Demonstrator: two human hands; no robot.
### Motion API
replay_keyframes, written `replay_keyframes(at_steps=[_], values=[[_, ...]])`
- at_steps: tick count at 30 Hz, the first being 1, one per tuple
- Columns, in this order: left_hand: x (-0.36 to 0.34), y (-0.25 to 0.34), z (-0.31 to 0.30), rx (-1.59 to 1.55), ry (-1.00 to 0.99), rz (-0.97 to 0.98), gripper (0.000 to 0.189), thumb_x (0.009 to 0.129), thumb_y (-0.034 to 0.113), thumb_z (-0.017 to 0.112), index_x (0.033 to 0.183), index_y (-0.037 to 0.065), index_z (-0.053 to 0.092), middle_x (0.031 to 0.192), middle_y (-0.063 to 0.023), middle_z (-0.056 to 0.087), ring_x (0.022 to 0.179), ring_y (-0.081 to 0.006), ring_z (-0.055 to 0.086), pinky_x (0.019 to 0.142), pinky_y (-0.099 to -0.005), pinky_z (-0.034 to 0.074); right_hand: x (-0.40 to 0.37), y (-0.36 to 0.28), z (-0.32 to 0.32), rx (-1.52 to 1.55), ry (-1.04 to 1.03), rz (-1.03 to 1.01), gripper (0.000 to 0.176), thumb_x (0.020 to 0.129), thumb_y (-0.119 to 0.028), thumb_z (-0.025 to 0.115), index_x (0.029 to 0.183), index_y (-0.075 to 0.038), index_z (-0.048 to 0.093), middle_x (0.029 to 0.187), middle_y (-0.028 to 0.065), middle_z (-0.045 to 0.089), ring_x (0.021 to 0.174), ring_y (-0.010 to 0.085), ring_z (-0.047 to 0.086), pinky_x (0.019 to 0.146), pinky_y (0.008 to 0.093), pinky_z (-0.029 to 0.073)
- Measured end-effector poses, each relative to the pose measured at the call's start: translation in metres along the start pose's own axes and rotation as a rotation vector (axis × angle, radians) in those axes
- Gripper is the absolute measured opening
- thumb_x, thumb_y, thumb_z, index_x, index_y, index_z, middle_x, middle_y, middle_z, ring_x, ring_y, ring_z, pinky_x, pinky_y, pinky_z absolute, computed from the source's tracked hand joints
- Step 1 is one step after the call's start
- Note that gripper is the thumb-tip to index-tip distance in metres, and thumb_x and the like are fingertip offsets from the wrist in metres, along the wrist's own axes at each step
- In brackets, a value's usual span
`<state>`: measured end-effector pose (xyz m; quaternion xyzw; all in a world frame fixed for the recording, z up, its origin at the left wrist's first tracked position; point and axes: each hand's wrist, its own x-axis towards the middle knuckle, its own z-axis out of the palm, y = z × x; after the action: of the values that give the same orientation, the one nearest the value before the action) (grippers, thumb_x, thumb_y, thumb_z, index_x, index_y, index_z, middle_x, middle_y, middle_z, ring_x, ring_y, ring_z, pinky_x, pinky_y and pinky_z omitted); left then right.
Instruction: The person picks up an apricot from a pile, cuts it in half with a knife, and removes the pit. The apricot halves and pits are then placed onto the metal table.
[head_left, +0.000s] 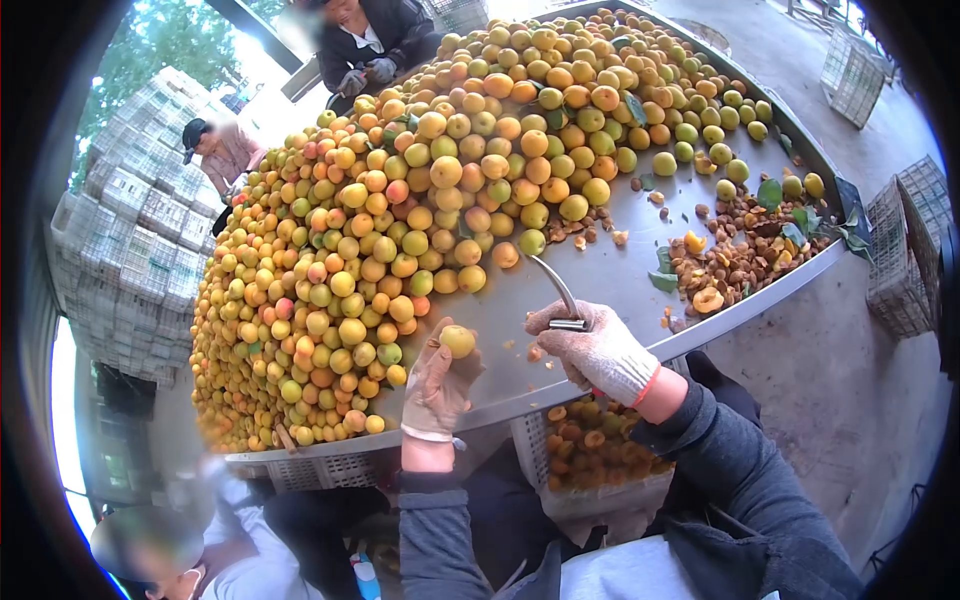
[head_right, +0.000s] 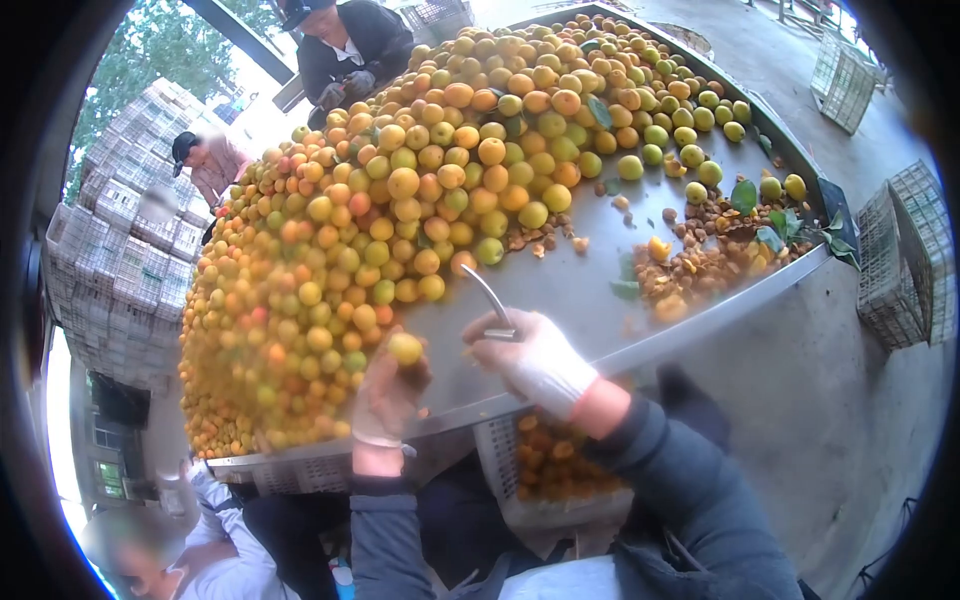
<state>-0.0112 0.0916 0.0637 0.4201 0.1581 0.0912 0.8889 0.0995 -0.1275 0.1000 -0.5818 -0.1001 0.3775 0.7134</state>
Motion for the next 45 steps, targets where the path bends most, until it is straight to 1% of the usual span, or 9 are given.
replay_keyframes(at_steps=[4, 7, 16, 22, 24, 30, 32, 33, 45], values=[[0.029, 0.013, -0.025, 0.544, 0.240, -0.180, 0.049, 0.088, 0.015, 0.062, 0.134, 0.005, 0.048, 0.118, -0.0165, 0.060, 0.101, -0.0257, 0.063, 0.086, -0.0386, 0.052, -0.007, -0.018, -0.008, 0.027, 0.052, 0.021, 0.019, 0.087, -0.009, 0.059, 0.102, 0.000, 0.063, 0.071, 0.0005, 0.055, 0.040, 0.0056, 0.045, 0.035, 0.0208, 0.036], [0.067, 0.017, -0.037, 1.620, 0.219, 0.007, 0.052, 0.075, 0.021, 0.067, 0.124, 0.003, 0.059, 0.124, -0.0209, 0.059, 0.108, -0.0309, 0.061, 0.095, -0.0338, 0.046, -0.010, -0.025, -0.013, 0.026, 0.070, -0.024, 0.018, 0.087, -0.008, 0.058, 0.103, -0.002, 0.064, 0.064, -0.0018, 0.052, 0.041, 0.0047, 0.045, 0.036, 0.0203, 0.035], [0.153, -0.020, 0.025, 2.229, 0.355, -0.071, 0.054, 0.076, 0.023, 0.072, 0.124, 0.005, 0.057, 0.124, -0.0157, 0.055, 0.110, -0.0324, 0.057, 0.091, -0.0370, 0.049, -0.010, -0.033, -0.016, 0.029, 0.110, -0.042, 0.015, 0.086, -0.014, 0.063, 0.100, -0.009, 0.068, 0.064, -0.0042, 0.055, 0.047, 0.0027, 0.044, 0.042, 0.0201, 0.034], [0.113, -0.005, 0.014, 1.802, 0.200, -0.064, 0.055, 0.075, 0.018, 0.072, 0.126, 0.007, 0.055, 0.113, -0.0140, 0.063, 0.097, -0.0244, 0.063, 0.083, -0.0356, 0.051, -0.013, -0.028, -0.012, 0.028, 0.076, -0.065, 0.015, 0.086, -0.015, 0.064, 0.100, -0.009, 0.068, 0.070, -0.0029, 0.061, 0.049, 0.0027, 0.046, 0.044, 0.0201, 0.038], [0.099, -0.011, -0.004, 0.769, 0.158, -0.151, 0.049, 0.081, 0.020, 0.071, 0.125, 0.006, 0.055, 0.106, -0.0111, 0.066, 0.093, -0.0216, 0.065, 0.083, -0.0341, 0.052, -0.012, -0.021, -0.013, -0.002, 0.066, -0.101, 0.015, 0.087, -0.015, 0.063, 0.100, -0.009, 0.067, 0.072, -0.0025, 0.062, 0.050, 0.0026, 0.046, 0.045, 0.0199, 0.038], [0.031, -0.020, 0.049, -0.146, -0.086, -0.007, 0.047, 0.089, 0.031, 0.067, 0.125, 0.004, 0.053, 0.105, -0.0088, 0.065, 0.091, -0.0211, 0.064, 0.079, -0.0344, 0.054, -0.002, 0.013, -0.007, -0.347, 0.026, -0.374, 0.014, 0.085, -0.008, 0.063, 0.098, -0.005, 0.067, 0.078, 0.0013, 0.064, 0.071, 0.0093, 0.057, 0.067, 0.0254, 0.050], [0.024, -0.033, 0.057, -0.139, -0.114, 0.016, 0.052, 0.087, 0.039, 0.066, 0.124, 0.004, 0.053, 0.105, -0.0092, 0.064, 0.096, -0.0222, 0.062, 0.083, -0.0359, 0.052, -0.006, 0.014, -0.003, -0.369, -0.060, -0.286, 0.015, 0.083, -0.006, 0.063, 0.097, -0.003, 0.067, 0.081, 0.0034, 0.066, 0.080, 0.0127, 0.060, 0.078, 0.0281, 0.050], [0.017, -0.035, 0.067, -0.121, -0.100, 0.033, 0.053, 0.088, 0.041, 0.066, 0.123, 0.004, 0.053, 0.105, -0.0101, 0.063, 0.099, -0.0233, 0.060, 0.087, -0.0370, 0.050, -0.006, 0.018, 0.001, -0.391, -0.050, -0.329, 0.018, 0.080, -0.014, 0.061, 0.095, -0.006, 0.067, 0.082, 0.0149, 0.066, 0.073, 0.0288, 0.065, 0.070, 0.0355, 0.051], [0.012, -0.042, 0.068, 0.007, -0.010, 0.117, 0.054, 0.086, 0.040, 0.069, 0.115, -0.003, 0.057, 0.104, -0.0128, 0.062, 0.098, -0.0221, 0.060, 0.092, -0.0340, 0.044, 0.002, 0.022, 0.012, -0.649, 0.059, -0.403, 0.018, 0.080, -0.008, 0.059, 0.096, -0.006, 0.068, 0.080, 0.0189, 0.066, 0.073, 0.0357, 0.065, 0.068, 0.0385, 0.052]])
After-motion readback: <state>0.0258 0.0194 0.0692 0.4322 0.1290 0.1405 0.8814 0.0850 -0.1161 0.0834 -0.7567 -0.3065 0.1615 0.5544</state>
